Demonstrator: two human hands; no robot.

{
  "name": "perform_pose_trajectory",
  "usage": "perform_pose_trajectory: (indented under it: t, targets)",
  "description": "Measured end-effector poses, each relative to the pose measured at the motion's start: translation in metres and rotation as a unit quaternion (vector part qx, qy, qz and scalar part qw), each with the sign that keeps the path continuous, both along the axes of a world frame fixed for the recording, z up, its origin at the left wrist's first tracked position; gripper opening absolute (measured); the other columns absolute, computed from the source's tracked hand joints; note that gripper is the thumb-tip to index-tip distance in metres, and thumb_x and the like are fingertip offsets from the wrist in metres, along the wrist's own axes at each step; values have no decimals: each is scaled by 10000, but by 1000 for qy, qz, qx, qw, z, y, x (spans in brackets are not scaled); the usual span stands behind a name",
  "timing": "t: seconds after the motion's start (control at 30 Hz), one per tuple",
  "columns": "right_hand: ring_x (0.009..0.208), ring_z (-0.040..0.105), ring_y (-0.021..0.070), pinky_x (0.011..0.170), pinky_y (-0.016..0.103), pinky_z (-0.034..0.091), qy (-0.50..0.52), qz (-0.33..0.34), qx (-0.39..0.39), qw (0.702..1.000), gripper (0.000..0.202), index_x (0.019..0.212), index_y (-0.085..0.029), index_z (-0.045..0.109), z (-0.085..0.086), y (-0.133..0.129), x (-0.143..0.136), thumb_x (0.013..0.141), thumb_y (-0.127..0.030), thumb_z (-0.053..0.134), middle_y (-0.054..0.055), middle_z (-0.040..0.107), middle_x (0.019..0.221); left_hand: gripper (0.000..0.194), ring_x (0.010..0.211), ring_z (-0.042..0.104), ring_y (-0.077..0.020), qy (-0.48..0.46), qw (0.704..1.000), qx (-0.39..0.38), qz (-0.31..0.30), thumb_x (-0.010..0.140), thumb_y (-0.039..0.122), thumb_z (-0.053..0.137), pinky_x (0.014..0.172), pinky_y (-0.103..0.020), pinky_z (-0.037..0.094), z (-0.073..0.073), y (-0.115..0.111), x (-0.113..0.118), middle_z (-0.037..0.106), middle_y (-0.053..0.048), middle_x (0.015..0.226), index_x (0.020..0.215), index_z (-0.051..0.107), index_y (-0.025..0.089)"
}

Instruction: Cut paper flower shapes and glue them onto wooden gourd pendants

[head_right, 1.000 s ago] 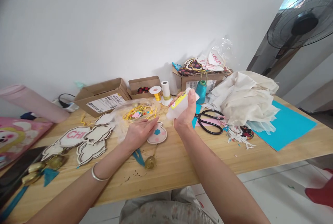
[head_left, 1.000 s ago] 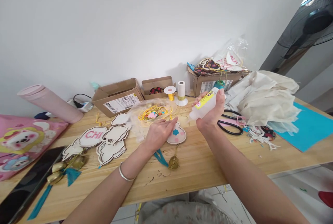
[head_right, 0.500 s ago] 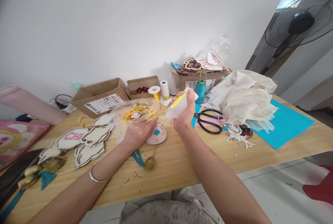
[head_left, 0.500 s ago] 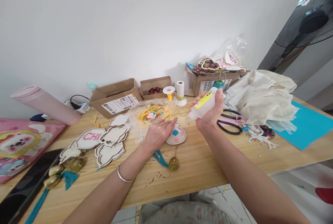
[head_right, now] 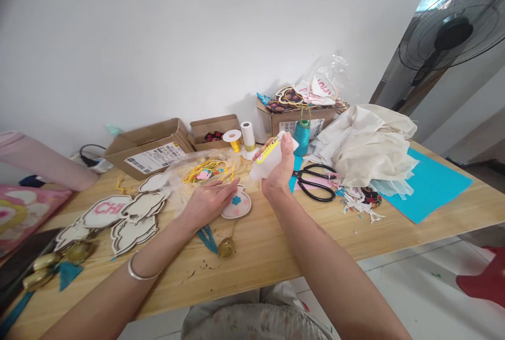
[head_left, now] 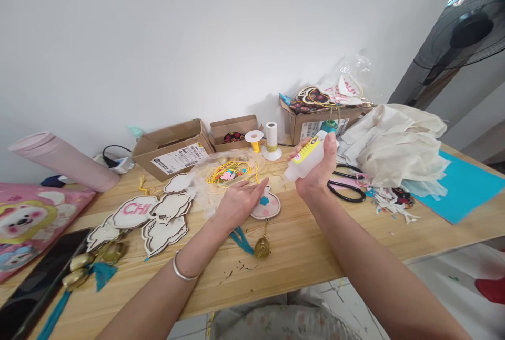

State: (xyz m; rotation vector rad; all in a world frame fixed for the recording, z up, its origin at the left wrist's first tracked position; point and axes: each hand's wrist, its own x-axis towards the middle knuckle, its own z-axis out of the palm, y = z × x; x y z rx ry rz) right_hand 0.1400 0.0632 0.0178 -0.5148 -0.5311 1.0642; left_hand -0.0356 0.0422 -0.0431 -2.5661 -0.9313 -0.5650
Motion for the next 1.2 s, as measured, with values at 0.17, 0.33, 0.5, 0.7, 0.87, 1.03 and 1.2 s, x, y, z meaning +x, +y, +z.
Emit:
perform_pose_trajectory:
  t: [0.17,0.33,0.5,0.7,0.87,1.03,1.2]
  targets:
    - [407,478,97,390,239,377,5,0,-17,1000,390,579,-216,487,-1,-1,1,736,-573,456,-44,466,496,299,723,680,-170,-35,994,-103,22,889,207,412,661,-291,550,29,-6,-4,726,-62,849,1124,588,155]
    - [413,484,100,394,247,380,-4,4,-17,1000,390,574,-218,481,0,-3,1,737,-571,468,-34,464,508,349,1039,612,-185,-66,982,-175,21,914,242,361,879,-335,499,37,-8,-17,650,-82,1144,1190,554,153]
    - [414,481,99,391,245,373,-6,-6,-24,1000,374,588,-221,484,0,-2,0,726,-568,477,-33,463,526,355,1288,372,-282,44,988,-145,8,911,305,395,1039,-514,307,23,-14,-21,470,-107,1358,1197,565,185]
    - [415,477,106,393,248,360,-8,-7,-40,999,376,584,-222,493,-1,-1,0,720,-572,469,-32,456,518,386,1330,281,-304,80,984,-153,32,924,327,347,1052,-548,235,14,-18,-17,396,-106,1412,1233,537,196]
    - [420,475,101,395,243,357,-5,-3,-35,999,370,596,-221,480,0,-1,0,723,-569,470,-36,449,525,388,1334,276,-295,73,985,-152,32,917,340,364,1061,-534,217,12,-16,-16,399,-112,1410,1227,543,189]
    - [418,471,100,383,243,359,8,-6,-38,999,348,611,-225,467,0,-1,0,709,-557,500,-39,457,529,384,1331,282,-296,58,986,-156,23,911,335,379,1054,-536,227,11,-16,-14,401,-123,1406,1213,555,176]
    - [421,477,97,393,242,372,0,-2,-33,999,342,625,-227,459,-2,-1,0,714,-555,495,-43,459,543,382,1331,280,-297,41,985,-164,26,912,338,378,1042,-540,245,8,-15,-15,400,-120,1407,1222,548,193]
